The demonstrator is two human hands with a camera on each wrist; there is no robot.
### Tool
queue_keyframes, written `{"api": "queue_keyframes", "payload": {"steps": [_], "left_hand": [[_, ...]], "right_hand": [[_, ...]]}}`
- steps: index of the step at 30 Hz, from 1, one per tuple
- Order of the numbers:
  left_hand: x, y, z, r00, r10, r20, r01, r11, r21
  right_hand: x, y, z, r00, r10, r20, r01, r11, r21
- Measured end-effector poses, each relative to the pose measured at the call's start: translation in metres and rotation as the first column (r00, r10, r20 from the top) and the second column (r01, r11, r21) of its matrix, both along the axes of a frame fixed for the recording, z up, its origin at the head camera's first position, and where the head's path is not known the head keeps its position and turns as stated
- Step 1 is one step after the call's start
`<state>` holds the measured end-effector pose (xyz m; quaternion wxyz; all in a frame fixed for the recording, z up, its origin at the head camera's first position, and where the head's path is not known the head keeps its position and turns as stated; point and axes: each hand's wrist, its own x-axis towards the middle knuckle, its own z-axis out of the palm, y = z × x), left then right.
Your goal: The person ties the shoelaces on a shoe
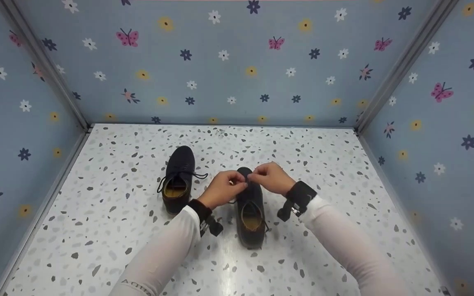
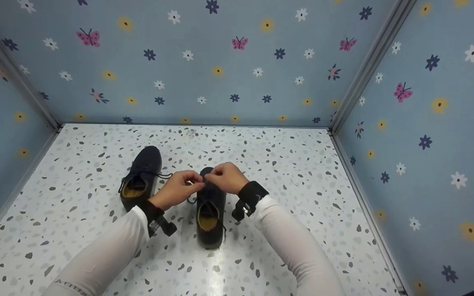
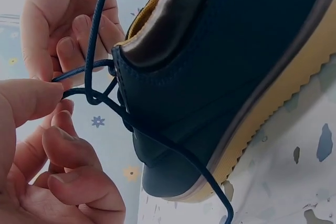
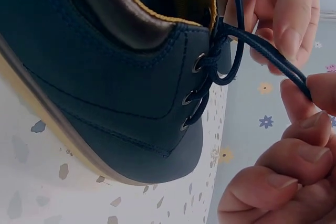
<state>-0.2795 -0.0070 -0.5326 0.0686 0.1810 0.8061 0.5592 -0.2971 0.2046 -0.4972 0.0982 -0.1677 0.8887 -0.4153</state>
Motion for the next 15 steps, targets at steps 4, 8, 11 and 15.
{"api": "queue_keyframes", "payload": {"steps": [4, 8, 11, 15], "left_hand": [[0.001, 0.000, -0.001, 1.000, -0.004, -0.003, 0.004, 1.000, 0.014], [0.003, -0.002, -0.003, 1.000, 0.000, 0.009, 0.000, 0.999, 0.033], [0.005, -0.005, -0.004, 1.000, 0.004, 0.029, -0.005, 0.999, 0.043], [0.006, -0.007, -0.004, 0.998, 0.003, 0.060, -0.007, 0.998, 0.058]], "right_hand": [[0.000, 0.001, 0.002, 1.000, 0.002, 0.004, -0.002, 1.000, -0.003], [0.002, 0.006, 0.003, 0.999, -0.028, 0.026, 0.028, 0.999, -0.029], [0.003, 0.012, 0.004, 0.998, -0.049, 0.034, 0.051, 0.997, -0.054], [0.009, 0.017, 0.003, 1.000, -0.031, 0.007, 0.031, 0.999, -0.042]]}}
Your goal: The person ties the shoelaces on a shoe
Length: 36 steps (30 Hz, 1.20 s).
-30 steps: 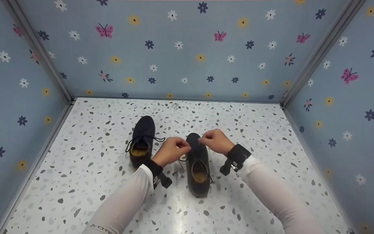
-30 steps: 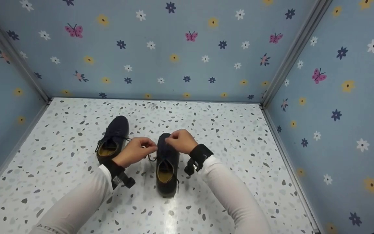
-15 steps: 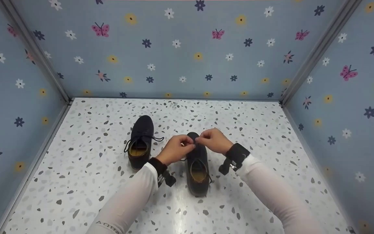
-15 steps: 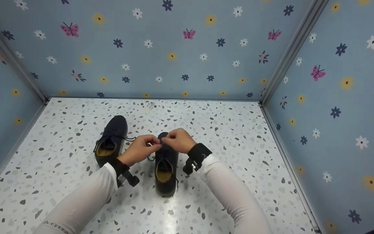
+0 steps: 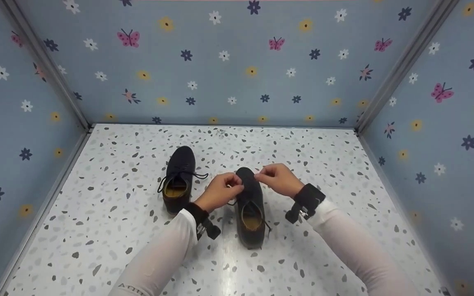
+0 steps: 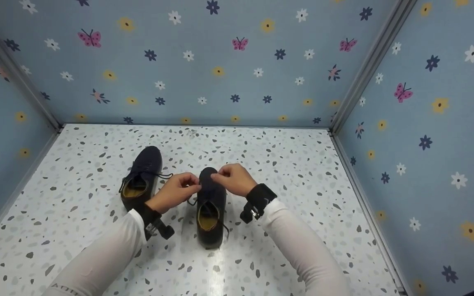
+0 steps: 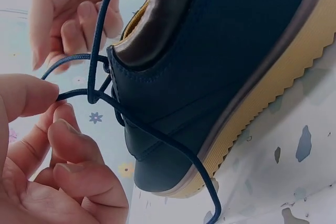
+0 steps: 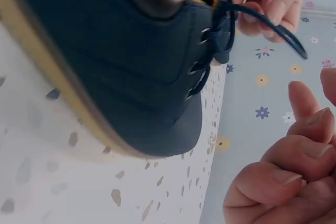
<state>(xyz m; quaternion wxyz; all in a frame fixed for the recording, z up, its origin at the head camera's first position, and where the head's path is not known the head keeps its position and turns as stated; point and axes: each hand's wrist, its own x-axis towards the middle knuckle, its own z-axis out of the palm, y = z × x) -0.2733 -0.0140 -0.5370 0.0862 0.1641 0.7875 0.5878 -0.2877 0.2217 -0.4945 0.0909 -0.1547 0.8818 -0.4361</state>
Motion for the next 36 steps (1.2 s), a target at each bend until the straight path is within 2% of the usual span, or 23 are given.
{"api": "queue_keyframes", "payload": {"steps": [5, 9, 12, 16, 19, 23, 27, 30, 36], "left_hand": [[0.000, -0.001, -0.001, 1.000, -0.005, 0.024, 0.005, 1.000, 0.021], [0.000, -0.002, -0.002, 0.999, -0.019, 0.026, 0.019, 0.999, 0.030], [0.000, -0.002, -0.003, 0.999, -0.033, 0.022, 0.032, 0.999, 0.034], [0.001, -0.003, -0.003, 0.998, -0.043, 0.043, 0.041, 0.998, 0.051], [0.002, -0.004, -0.001, 0.994, -0.066, 0.086, 0.060, 0.996, 0.072], [0.003, -0.007, 0.001, 0.976, -0.144, 0.163, 0.123, 0.984, 0.129], [0.004, -0.010, 0.004, 0.957, -0.210, 0.202, 0.171, 0.966, 0.195], [0.005, -0.011, 0.004, 0.964, -0.197, 0.180, 0.167, 0.971, 0.168], [0.006, -0.013, 0.002, 0.988, -0.138, 0.064, 0.137, 0.990, 0.008]], "right_hand": [[0.014, 0.000, -0.003, 0.991, 0.127, -0.048, -0.122, 0.988, 0.093], [0.028, -0.002, -0.007, 0.967, 0.251, -0.037, -0.241, 0.955, 0.170], [0.036, -0.003, -0.012, 0.955, 0.296, -0.021, -0.285, 0.934, 0.215], [0.043, -0.004, -0.017, 0.952, 0.307, 0.005, -0.300, 0.926, 0.230], [0.044, -0.004, -0.020, 0.950, 0.312, 0.015, -0.307, 0.925, 0.225], [0.044, -0.002, -0.021, 0.948, 0.317, 0.009, -0.312, 0.927, 0.209], [0.044, 0.000, -0.020, 0.948, 0.319, -0.018, -0.309, 0.930, 0.200], [0.044, 0.001, -0.019, 0.946, 0.321, -0.033, -0.308, 0.930, 0.202], [0.043, 0.003, -0.017, 0.950, 0.312, -0.036, -0.299, 0.933, 0.201]]}}
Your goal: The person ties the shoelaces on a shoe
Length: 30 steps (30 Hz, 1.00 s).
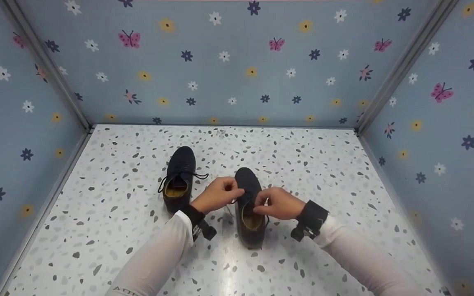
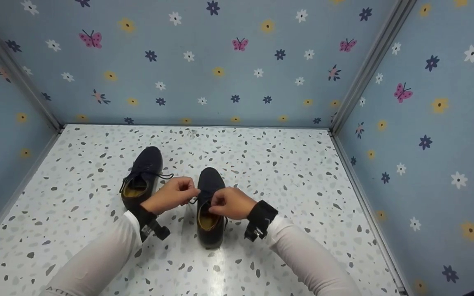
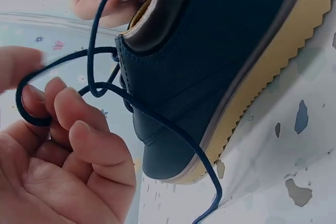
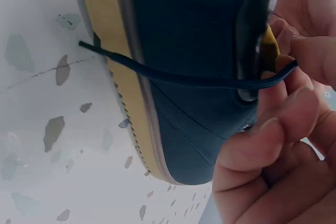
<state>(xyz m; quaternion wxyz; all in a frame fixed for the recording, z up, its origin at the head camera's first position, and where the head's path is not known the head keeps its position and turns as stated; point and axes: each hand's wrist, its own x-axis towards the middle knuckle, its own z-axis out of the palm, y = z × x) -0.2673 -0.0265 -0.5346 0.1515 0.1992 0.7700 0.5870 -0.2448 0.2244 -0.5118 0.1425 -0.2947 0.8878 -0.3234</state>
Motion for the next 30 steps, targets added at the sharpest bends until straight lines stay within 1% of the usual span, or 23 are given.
{"api": "queue_keyframes", "payload": {"steps": [2, 5, 9, 12, 16, 19, 25, 27, 30], "left_hand": [[0.000, 0.000, -0.001, 0.999, 0.006, -0.032, -0.006, 1.000, -0.014], [0.002, -0.001, -0.002, 0.999, 0.008, -0.046, -0.009, 1.000, -0.009], [0.005, -0.004, -0.003, 0.999, 0.000, -0.035, 0.000, 1.000, 0.011], [0.007, -0.005, -0.004, 1.000, -0.004, -0.028, 0.005, 1.000, 0.022], [0.010, -0.007, -0.005, 1.000, 0.007, -0.031, -0.006, 1.000, 0.022], [0.012, -0.008, -0.007, 0.999, 0.021, -0.046, -0.021, 1.000, 0.009], [0.016, -0.010, -0.010, 0.996, 0.025, -0.086, -0.027, 0.999, -0.021], [0.016, -0.010, -0.010, 0.995, 0.020, -0.098, -0.023, 0.999, -0.030], [0.017, -0.009, -0.011, 0.993, 0.012, -0.114, -0.015, 0.999, -0.033]], "right_hand": [[-0.001, 0.001, 0.001, 1.000, -0.008, -0.008, 0.008, 1.000, -0.005], [-0.003, 0.002, 0.003, 1.000, -0.020, 0.008, 0.020, 0.999, -0.037], [-0.005, 0.003, 0.004, 0.996, -0.048, 0.074, 0.055, 0.993, -0.101], [-0.008, 0.003, 0.003, 0.994, -0.072, 0.084, 0.082, 0.989, -0.126], [-0.011, 0.002, 0.002, 0.995, -0.094, 0.033, 0.098, 0.987, -0.128], [-0.015, 0.001, 0.001, 0.993, -0.116, -0.008, 0.114, 0.987, -0.117], [-0.022, -0.004, 0.002, 0.985, -0.158, -0.064, 0.154, 0.987, -0.054], [-0.024, -0.007, 0.003, 0.985, -0.149, -0.088, 0.147, 0.989, -0.022], [-0.027, -0.011, 0.003, 0.986, -0.102, -0.131, 0.107, 0.994, 0.029]]}}
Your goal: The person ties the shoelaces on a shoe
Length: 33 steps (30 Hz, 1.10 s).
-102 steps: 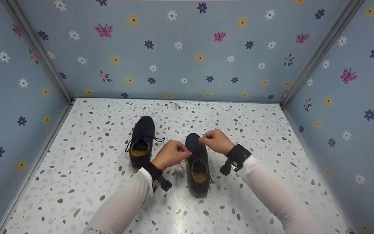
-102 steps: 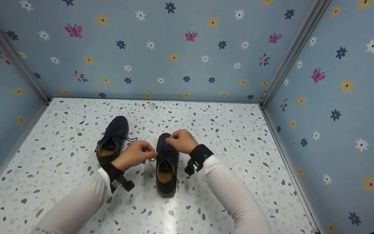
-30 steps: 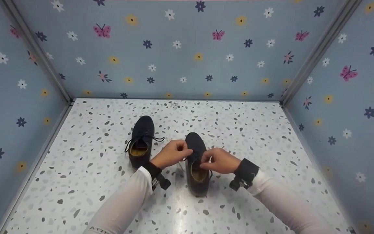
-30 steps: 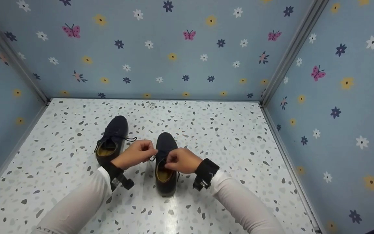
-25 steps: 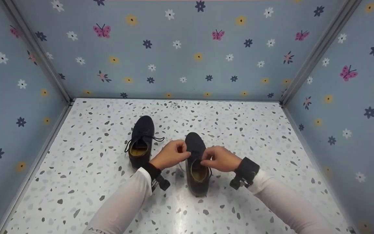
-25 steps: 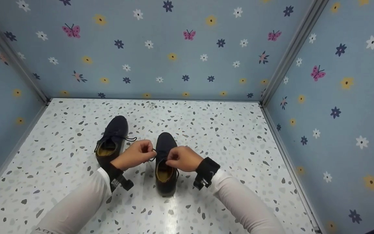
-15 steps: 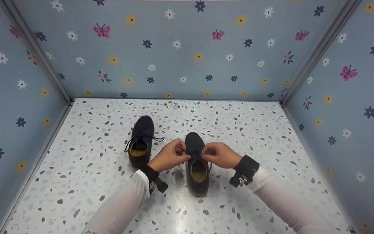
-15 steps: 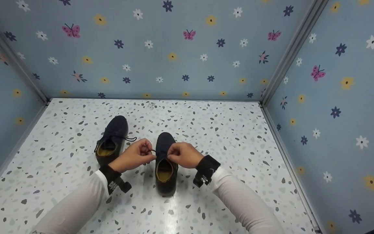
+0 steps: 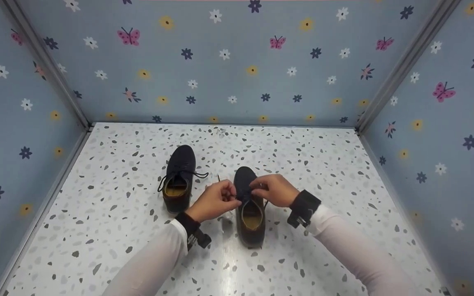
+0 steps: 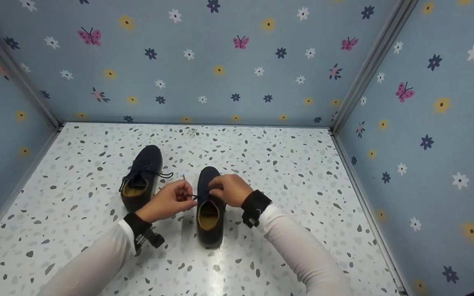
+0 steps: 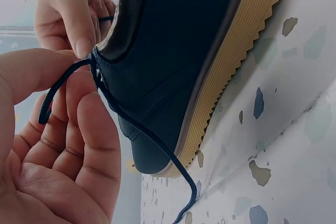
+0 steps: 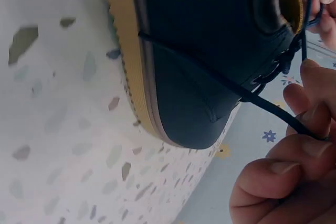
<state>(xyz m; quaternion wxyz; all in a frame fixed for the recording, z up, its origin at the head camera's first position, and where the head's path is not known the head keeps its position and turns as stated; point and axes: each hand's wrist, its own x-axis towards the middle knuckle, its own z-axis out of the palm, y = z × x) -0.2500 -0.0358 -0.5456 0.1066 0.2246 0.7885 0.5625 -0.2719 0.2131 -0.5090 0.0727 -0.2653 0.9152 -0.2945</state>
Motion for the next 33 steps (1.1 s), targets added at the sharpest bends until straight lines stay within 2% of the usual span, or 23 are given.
{"api": "queue_keyframes", "payload": {"steps": [4, 7, 19, 27, 33], "left_hand": [[0.002, 0.001, 0.001, 1.000, -0.010, -0.026, 0.010, 1.000, -0.014], [0.002, 0.001, 0.001, 0.999, -0.011, -0.046, 0.009, 1.000, -0.025], [0.002, 0.002, 0.003, 0.998, 0.001, -0.062, -0.002, 1.000, -0.004], [0.006, 0.006, 0.005, 0.998, 0.016, -0.066, -0.018, 1.000, -0.025], [0.010, 0.009, 0.005, 0.997, -0.001, -0.081, -0.001, 1.000, -0.021]], "right_hand": [[-0.004, -0.004, 0.000, 0.998, 0.066, -0.012, -0.066, 0.997, 0.045], [-0.006, -0.006, 0.000, 0.996, 0.085, 0.004, -0.085, 0.995, 0.055], [-0.010, -0.006, 0.001, 0.997, 0.058, 0.048, -0.061, 0.996, 0.062], [-0.005, -0.006, -0.004, 1.000, 0.017, 0.007, -0.018, 0.984, 0.177], [0.000, -0.008, -0.013, 0.998, -0.012, -0.065, 0.022, 0.988, 0.155]]}}
